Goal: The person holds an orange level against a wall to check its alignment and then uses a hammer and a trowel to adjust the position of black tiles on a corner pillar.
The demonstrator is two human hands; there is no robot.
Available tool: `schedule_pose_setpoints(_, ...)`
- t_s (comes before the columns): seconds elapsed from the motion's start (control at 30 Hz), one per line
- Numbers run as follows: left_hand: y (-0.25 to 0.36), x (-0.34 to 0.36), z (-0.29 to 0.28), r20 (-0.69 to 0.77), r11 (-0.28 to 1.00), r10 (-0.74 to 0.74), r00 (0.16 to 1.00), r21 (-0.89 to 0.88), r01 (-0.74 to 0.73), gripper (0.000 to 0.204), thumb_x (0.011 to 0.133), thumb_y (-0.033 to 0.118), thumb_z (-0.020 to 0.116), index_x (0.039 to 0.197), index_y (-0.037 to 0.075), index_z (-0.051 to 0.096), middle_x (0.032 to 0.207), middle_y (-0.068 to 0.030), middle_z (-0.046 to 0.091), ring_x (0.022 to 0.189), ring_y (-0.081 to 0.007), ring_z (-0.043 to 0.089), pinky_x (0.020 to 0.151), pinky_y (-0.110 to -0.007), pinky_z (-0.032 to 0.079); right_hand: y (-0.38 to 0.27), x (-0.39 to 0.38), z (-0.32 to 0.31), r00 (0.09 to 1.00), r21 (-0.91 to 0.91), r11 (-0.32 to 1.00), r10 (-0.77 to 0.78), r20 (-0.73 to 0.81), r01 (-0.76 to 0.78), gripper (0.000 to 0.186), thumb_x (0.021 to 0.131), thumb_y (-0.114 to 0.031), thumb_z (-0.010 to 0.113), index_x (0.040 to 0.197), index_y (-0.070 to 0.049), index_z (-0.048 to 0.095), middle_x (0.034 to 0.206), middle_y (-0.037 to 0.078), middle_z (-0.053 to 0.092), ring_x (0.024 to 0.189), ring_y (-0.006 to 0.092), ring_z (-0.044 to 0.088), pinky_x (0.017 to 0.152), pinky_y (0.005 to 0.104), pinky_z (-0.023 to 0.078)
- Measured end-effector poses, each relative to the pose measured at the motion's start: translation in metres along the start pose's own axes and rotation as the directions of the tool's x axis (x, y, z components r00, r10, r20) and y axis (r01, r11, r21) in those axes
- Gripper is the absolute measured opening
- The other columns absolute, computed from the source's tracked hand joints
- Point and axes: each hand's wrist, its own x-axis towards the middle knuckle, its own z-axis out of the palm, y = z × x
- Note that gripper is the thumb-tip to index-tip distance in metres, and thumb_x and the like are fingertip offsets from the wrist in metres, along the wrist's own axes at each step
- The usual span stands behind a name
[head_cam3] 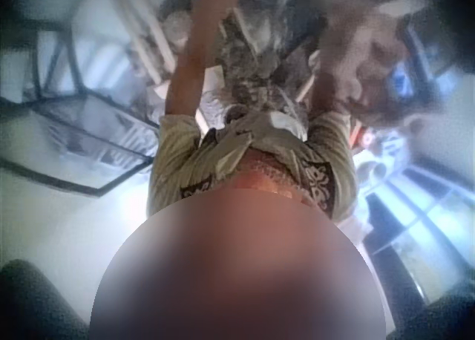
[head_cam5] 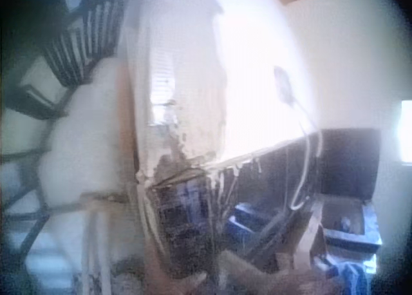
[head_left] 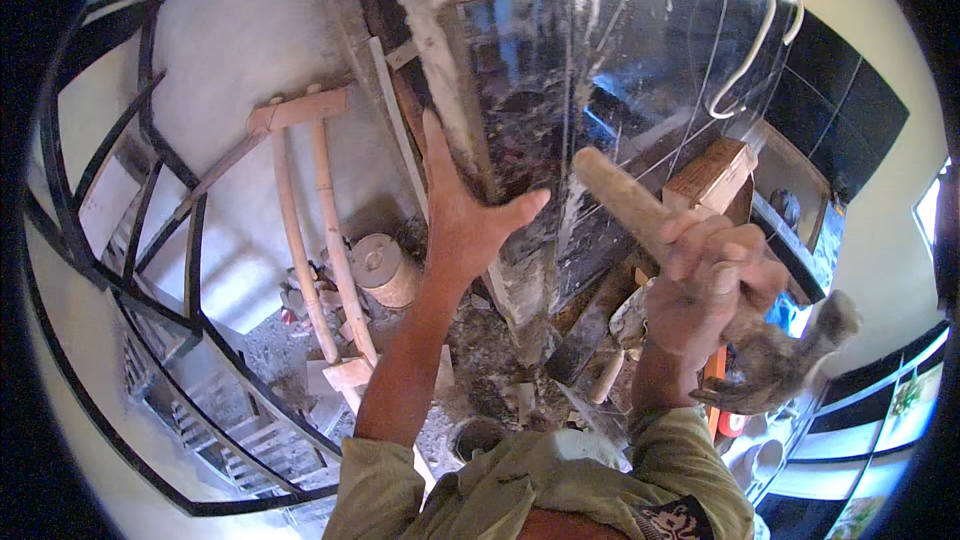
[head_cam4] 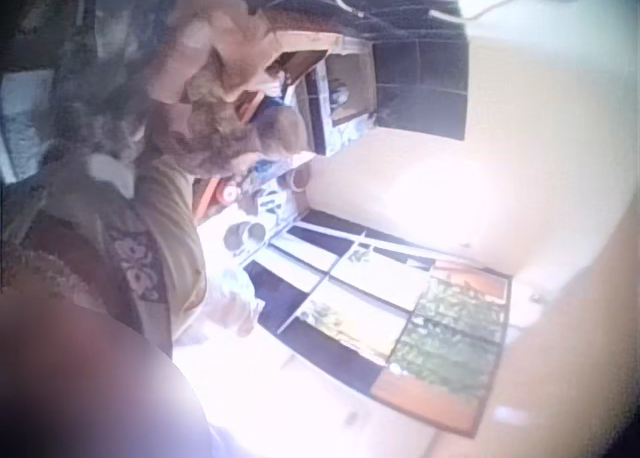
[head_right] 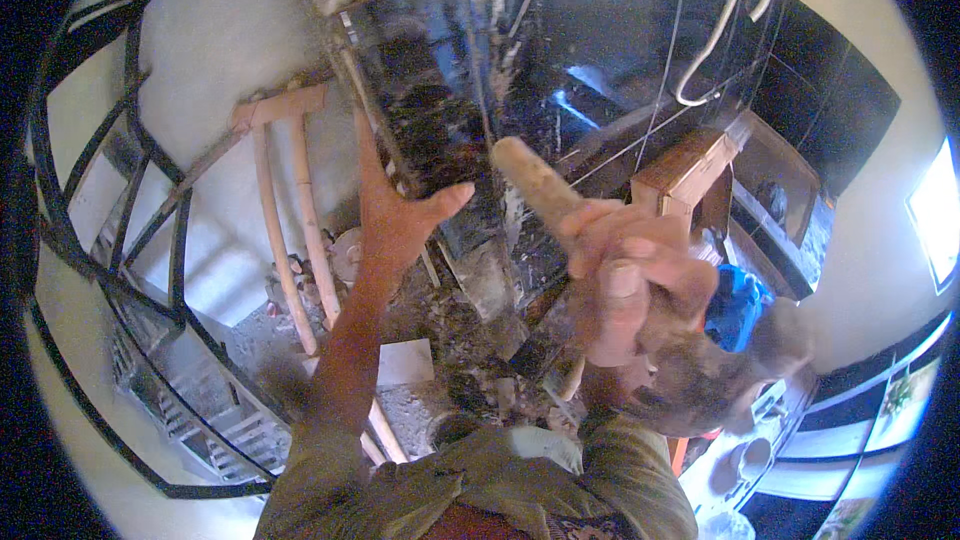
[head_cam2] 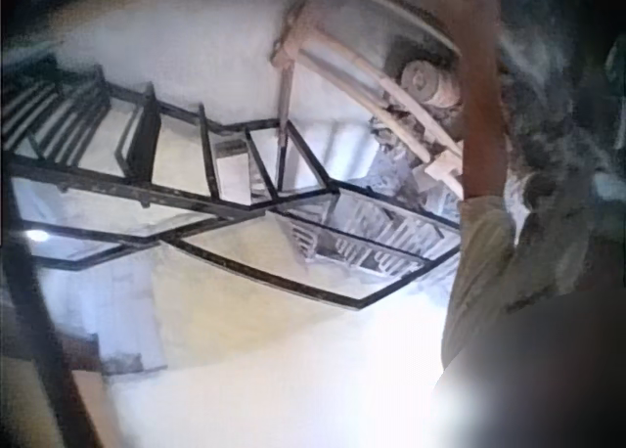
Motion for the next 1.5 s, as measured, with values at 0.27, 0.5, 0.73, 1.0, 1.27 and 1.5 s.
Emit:
schedule_pose_setpoints(0.27, -0.012, -0.009, 0.007, -0.033, 0.991, -0.079, 0.996, -0.11, 0.075, 0.118, 0.064, 0.017, 0.087, 0.152, -0.005, 0.013, 0.142, -0.0238, 0.04, 0.128, -0.0318, 0.045, 0.108, -0.041, 0.038, 0.011, -0.015, 0.005, 0.999, 0.124, 0.991, 0.038, 0.027, -0.041, 0.014, 0.097, -0.015, 0.057, 0.11, -0.011, 0.054, 0.08, 0.004, 0.047, 0.065, 0.0157, 0.051, 0.071, 0.0427, 0.051)
schedule_pose_setpoints(0.5, -0.015, -0.008, 0.008, -0.036, 0.992, -0.052, 0.998, -0.119, 0.048, 0.117, 0.063, 0.019, 0.088, 0.152, -0.006, 0.016, 0.14, -0.0242, 0.041, 0.128, -0.0325, 0.045, 0.108, -0.042, 0.038, 0.017, -0.017, 0.006, 0.999, 0.125, 0.992, 0.03, 0.032, -0.033, 0.016, 0.097, -0.018, 0.058, 0.112, -0.012, 0.054, 0.079, 0.003, 0.046, 0.062, 0.0144, 0.05, 0.069, 0.0424, 0.051)
schedule_pose_setpoints(0.73, -0.012, -0.006, 0.01, -0.049, 0.988, -0.053, 0.997, -0.148, 0.045, 0.118, 0.061, 0.016, 0.089, 0.152, -0.006, 0.015, 0.141, -0.024, 0.04, 0.128, -0.0329, 0.044, 0.108, -0.042, 0.038, 0.012, -0.016, 0.011, 0.999, 0.107, 0.994, 0.038, 0.01, -0.039, 0.015, 0.097, -0.02, 0.06, 0.107, -0.012, 0.052, 0.077, 0.003, 0.045, 0.062, 0.0148, 0.05, 0.068, 0.0425, 0.05)
schedule_pose_setpoints(1.0, -0.018, -0.005, 0.008, -0.046, 0.996, 0.044, 0.998, -0.073, -0.048, 0.123, 0.062, 0.022, 0.09, 0.151, -0.008, 0.01, 0.146, -0.0253, 0.033, 0.134, -0.0323, 0.038, 0.112, -0.041, 0.034, 0.02, -0.02, 0.002, 1.0, 0.162, 0.987, -0.009, 0.024, 0.005, 0.021, 0.094, -0.01, 0.06, 0.113, -0.008, 0.052, 0.082, 0.008, 0.049, 0.064, 0.0196, 0.053, 0.071, 0.0477, 0.052)
schedule_pose_setpoints(1.27, -0.062, -0.052, 0.02, -0.031, 0.974, -0.024, 0.999, -0.228, 0.016, 0.132, 0.063, 0.029, 0.091, 0.152, -0.007, 0.001, 0.146, -0.0262, 0.029, 0.135, -0.0315, 0.035, 0.111, -0.041, 0.033, 0.012, -0.05, 0.001, 0.998, 0.138, 0.989, 0.056, 0.006, -0.056, 0.014, 0.099, -0.016, 0.055, 0.112, -0.012, 0.058, 0.079, 0.002, 0.046, 0.066, 0.015, 0.048, 0.071, 0.0389, 0.047)
schedule_pose_setpoints(1.5, -0.06, -0.053, 0.023, -0.042, 0.995, -0.013, 0.999, -0.1, 0.008, 0.126, 0.065, 0.026, 0.09, 0.154, -0.001, 0.006, 0.133, -0.0235, 0.04, 0.123, -0.0378, 0.045, 0.104, -0.045, 0.039, 0.0, -0.055, -0.001, 0.997, 0.151, 0.987, 0.038, 0.067, -0.048, 0.011, 0.099, -0.014, 0.052, 0.108, -0.01, 0.056, 0.08, 0.002, 0.045, 0.068, 0.0153, 0.049, 0.073, 0.0402, 0.049)
